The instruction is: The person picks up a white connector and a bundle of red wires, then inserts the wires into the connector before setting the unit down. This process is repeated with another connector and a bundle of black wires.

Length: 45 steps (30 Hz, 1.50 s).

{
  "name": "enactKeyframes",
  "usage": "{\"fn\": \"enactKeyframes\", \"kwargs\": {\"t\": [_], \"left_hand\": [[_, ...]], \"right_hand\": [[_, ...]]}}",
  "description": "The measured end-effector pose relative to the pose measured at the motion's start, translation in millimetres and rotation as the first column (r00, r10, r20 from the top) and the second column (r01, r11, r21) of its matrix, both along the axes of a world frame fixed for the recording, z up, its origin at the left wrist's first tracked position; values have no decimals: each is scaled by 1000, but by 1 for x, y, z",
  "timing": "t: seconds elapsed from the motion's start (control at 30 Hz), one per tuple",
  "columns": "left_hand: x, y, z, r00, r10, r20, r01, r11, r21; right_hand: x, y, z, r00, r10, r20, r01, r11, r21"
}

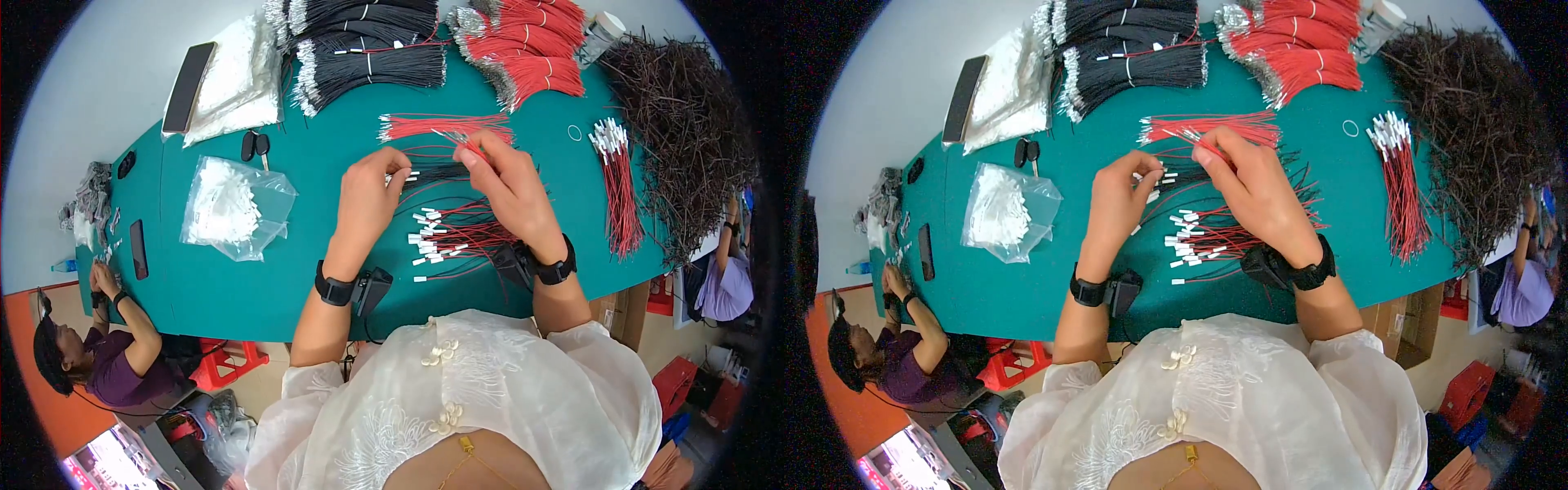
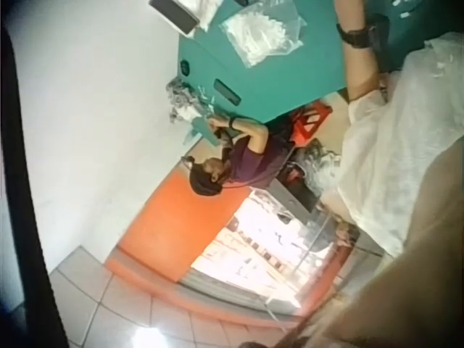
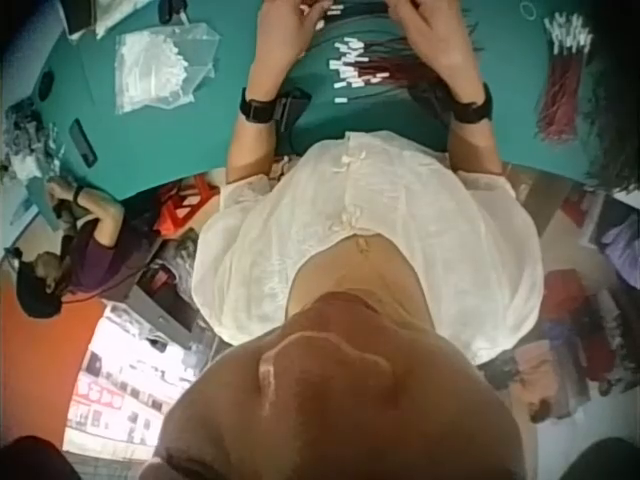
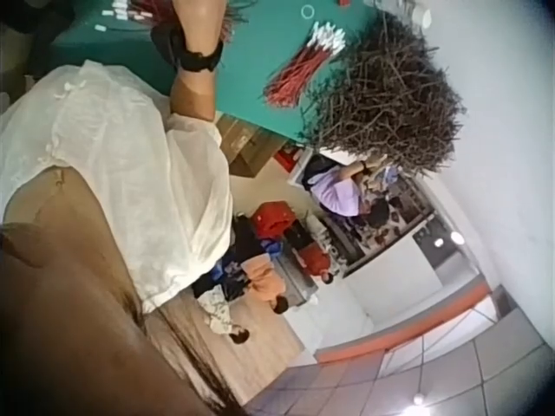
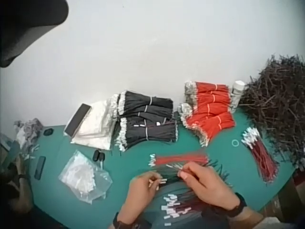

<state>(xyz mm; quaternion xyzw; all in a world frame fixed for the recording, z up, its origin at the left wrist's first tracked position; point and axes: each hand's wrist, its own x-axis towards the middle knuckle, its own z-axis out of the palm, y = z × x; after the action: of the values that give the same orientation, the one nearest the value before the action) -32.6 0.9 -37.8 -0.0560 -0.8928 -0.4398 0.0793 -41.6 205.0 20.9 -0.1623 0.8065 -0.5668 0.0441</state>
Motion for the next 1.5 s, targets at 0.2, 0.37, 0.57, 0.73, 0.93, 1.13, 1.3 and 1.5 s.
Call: {"fn": "enactKeyframes", "kwargs": {"t": [0.2, 0.37, 0.57, 0.73, 0.93, 1.13, 1.3, 1.5], "left_hand": [[9, -2, 21, 997, -48, -57, 57, 984, 166], [17, 4, 36, 988, -70, -139, 109, 950, 292], [24, -16, 33, 983, -29, 184, -99, 755, 648], [25, -13, 32, 983, -27, 181, -124, 630, 767], [29, -9, 34, 989, -23, 147, -83, 740, 668], [29, -7, 37, 986, 14, 166, -120, 745, 656], [30, -5, 38, 997, 28, 65, -64, 759, 648], [32, -3, 39, 994, -2, 110, -71, 753, 654]], "right_hand": [[0, -6, 1, 1000, -2, 15, 2, 1000, -8], [1, -6, -2, 996, 63, -66, -56, 993, 103], [-2, 4, 7, 999, 15, -40, -10, 992, 124], [1, 0, 8, 998, 37, -58, -28, 989, 145], [5, -9, 5, 990, 138, 23, -138, 990, -1], [7, -12, 7, 978, 206, 25, -207, 978, 29], [7, -16, 3, 984, 176, -32, -175, 984, 22], [8, -19, 5, 994, 102, 50, -102, 995, -9]]}}
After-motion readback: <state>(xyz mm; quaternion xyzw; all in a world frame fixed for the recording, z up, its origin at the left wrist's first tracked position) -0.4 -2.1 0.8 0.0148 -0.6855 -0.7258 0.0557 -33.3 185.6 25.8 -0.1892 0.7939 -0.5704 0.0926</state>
